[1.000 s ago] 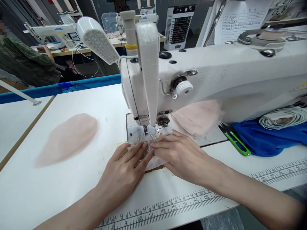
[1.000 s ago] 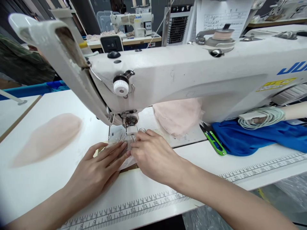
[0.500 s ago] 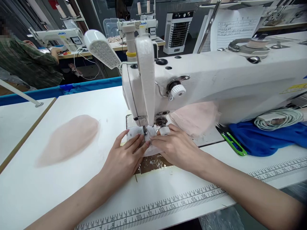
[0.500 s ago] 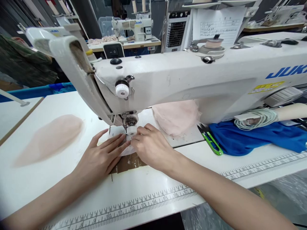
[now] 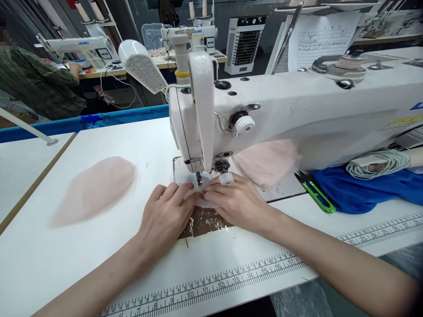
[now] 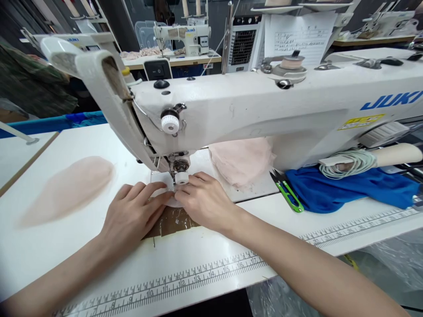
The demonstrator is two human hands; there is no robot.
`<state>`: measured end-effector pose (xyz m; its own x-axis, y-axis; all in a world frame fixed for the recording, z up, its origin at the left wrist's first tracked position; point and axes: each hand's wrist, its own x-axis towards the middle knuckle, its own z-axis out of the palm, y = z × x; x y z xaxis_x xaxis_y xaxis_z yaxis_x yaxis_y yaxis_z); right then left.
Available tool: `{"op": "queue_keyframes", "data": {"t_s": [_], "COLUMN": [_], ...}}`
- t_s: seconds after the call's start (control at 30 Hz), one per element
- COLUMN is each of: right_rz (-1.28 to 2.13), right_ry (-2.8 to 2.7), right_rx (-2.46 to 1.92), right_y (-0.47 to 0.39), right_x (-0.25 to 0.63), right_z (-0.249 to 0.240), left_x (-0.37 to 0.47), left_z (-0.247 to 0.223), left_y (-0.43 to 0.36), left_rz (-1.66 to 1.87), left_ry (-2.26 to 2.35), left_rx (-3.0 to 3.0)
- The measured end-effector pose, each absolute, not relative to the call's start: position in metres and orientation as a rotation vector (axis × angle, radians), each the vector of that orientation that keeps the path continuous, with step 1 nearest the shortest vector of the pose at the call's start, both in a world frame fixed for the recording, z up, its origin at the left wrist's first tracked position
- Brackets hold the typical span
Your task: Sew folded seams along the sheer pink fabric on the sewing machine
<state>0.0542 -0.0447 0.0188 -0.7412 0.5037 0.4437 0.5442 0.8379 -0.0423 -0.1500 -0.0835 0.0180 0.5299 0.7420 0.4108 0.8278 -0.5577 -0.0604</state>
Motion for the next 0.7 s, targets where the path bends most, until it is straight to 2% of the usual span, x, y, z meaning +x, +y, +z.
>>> {"op": "queue_keyframes", "data": {"t_s": [0.1, 0.2, 0.4, 0.7], "right_rz": [-0.015, -0.074, -0.169, -0.070], "right_ry": [-2.510, -2.465, -2.441, -2.452], "right_rx": [-0.914, -1.067, -1.143, -1.075], "right_y": [-0.044, -0.041, -0.039, -0.042], "right_x": [0.053, 0.051, 0.047, 0.049], "right_z": [0.021, 0.024, 0.024, 0.025], "left_x": [-0.152, -0.154, -0.155, -0.158], "left_z": [0.023, 0.028, 0.029, 0.029], "left_y": [-0.081, -0.072, -0.061, -0.059], "left_rz": [-0.587, -0.667, -0.754, -0.849], "left_ry": [-1.641, -1.881, -1.828, -1.778], "left_rx": [-2.753, -2.879, -3.028, -3.090]}}
